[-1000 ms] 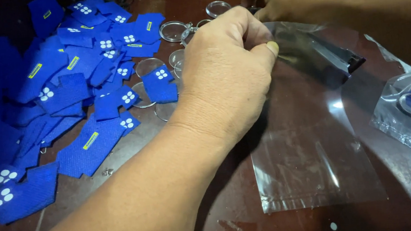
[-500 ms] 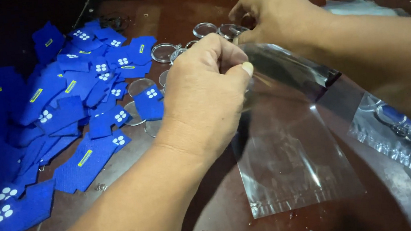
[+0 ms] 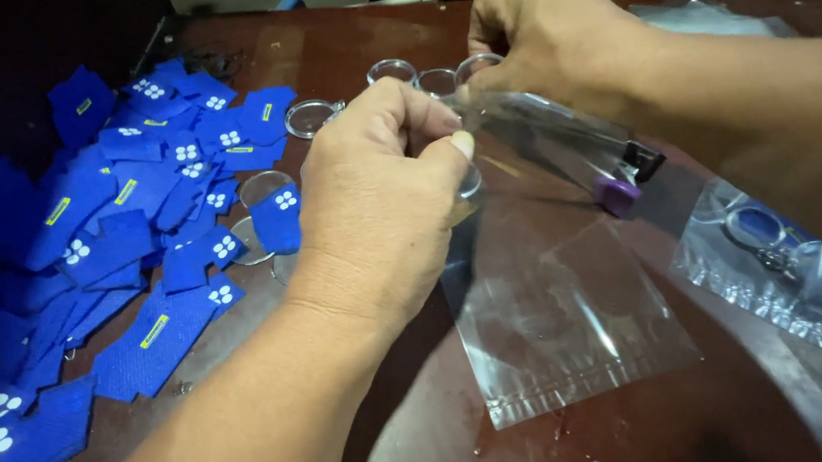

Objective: The person places blue fabric tags and clear plastic discs into small plastic bags, then closes the bags with a stapler.

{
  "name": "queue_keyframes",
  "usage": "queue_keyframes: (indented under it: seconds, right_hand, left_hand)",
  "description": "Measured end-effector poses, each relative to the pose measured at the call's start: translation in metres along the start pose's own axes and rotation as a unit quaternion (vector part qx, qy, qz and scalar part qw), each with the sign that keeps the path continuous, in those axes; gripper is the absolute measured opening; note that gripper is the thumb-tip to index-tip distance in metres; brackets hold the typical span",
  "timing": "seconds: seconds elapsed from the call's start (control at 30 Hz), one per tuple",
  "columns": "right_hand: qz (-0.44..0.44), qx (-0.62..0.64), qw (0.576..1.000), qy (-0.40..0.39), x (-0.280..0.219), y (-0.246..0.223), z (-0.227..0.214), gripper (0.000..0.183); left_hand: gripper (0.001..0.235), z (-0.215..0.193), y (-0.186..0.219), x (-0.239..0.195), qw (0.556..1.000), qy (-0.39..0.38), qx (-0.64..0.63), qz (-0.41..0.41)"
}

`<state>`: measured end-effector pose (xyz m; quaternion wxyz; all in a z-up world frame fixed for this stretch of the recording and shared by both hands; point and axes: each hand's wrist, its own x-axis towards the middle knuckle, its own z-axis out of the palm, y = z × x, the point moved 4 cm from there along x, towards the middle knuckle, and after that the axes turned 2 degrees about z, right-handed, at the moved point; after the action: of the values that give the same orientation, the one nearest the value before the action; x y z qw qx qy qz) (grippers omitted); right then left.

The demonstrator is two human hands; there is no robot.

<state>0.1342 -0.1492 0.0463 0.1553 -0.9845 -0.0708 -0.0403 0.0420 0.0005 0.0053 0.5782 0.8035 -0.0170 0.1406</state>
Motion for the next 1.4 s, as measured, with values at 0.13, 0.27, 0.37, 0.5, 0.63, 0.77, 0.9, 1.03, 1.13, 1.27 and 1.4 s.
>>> queue_keyframes:
  seconds: [0.13, 0.27, 0.37, 0.5, 0.63, 0.77, 0.9, 1.03, 1.13, 1.27, 1.4]
  right_hand:
    - [-0.056, 0.151, 0.986, 0.052, -0.019, 0.005, -0.023, 0.031]
    - [0.046, 0.395, 0.911, 0.107, -0.027, 0.028, -0.050, 0.019]
    - [0.111, 0.549, 0.819, 0.126, -0.051, 0.026, -0.061, 0.013]
    - [0.143, 0.248, 0.953, 0.099, -0.082, 0.028, -0.048, 0.031]
    - [0.056, 0.108, 0.988, 0.097, -0.086, 0.036, -0.027, 0.018]
    - [0.009, -0.055, 0.995, 0.085, -0.080, 0.047, -0.016, 0.022]
    - [0.006, -0.112, 0.989, 0.100, -0.067, 0.058, -0.018, 0.029]
    - [0.071, 0.000, 0.994, 0.087, -0.076, 0.046, -0.033, 0.018]
    - [0.075, 0.174, 0.969, 0.160, -0.080, 0.043, -0.042, 0.013]
    - [0.191, 0.466, 0.852, 0.139, -0.101, 0.024, -0.036, 0.009]
    - [0.223, 0.516, 0.808, 0.174, -0.113, 0.023, -0.016, 0.015]
  left_hand:
    - [0.005, -0.001, 0.006, -0.004, 0.997, -0.021, -0.052, -0.062]
    - [0.009, -0.003, 0.005, -0.003, 1.000, -0.011, -0.001, -0.001]
    - [0.011, -0.002, 0.005, -0.003, 1.000, -0.015, -0.021, -0.001]
    - [0.011, -0.001, 0.013, -0.008, 0.996, -0.026, -0.078, -0.039]
    - [0.009, -0.002, 0.010, -0.007, 0.996, -0.020, -0.069, -0.048]
    - [0.009, -0.002, 0.011, -0.006, 0.998, -0.017, -0.043, -0.035]
    - [0.012, 0.001, 0.012, -0.006, 0.997, -0.039, -0.042, -0.060]
    - [0.007, -0.002, 0.013, -0.007, 0.997, -0.042, -0.035, -0.060]
    - [0.012, -0.002, 0.014, -0.008, 0.998, -0.040, -0.016, -0.033]
    - [0.015, -0.004, 0.018, -0.011, 0.996, -0.034, -0.039, -0.066]
    - [0.007, -0.001, 0.013, -0.009, 0.993, -0.040, -0.086, -0.066]
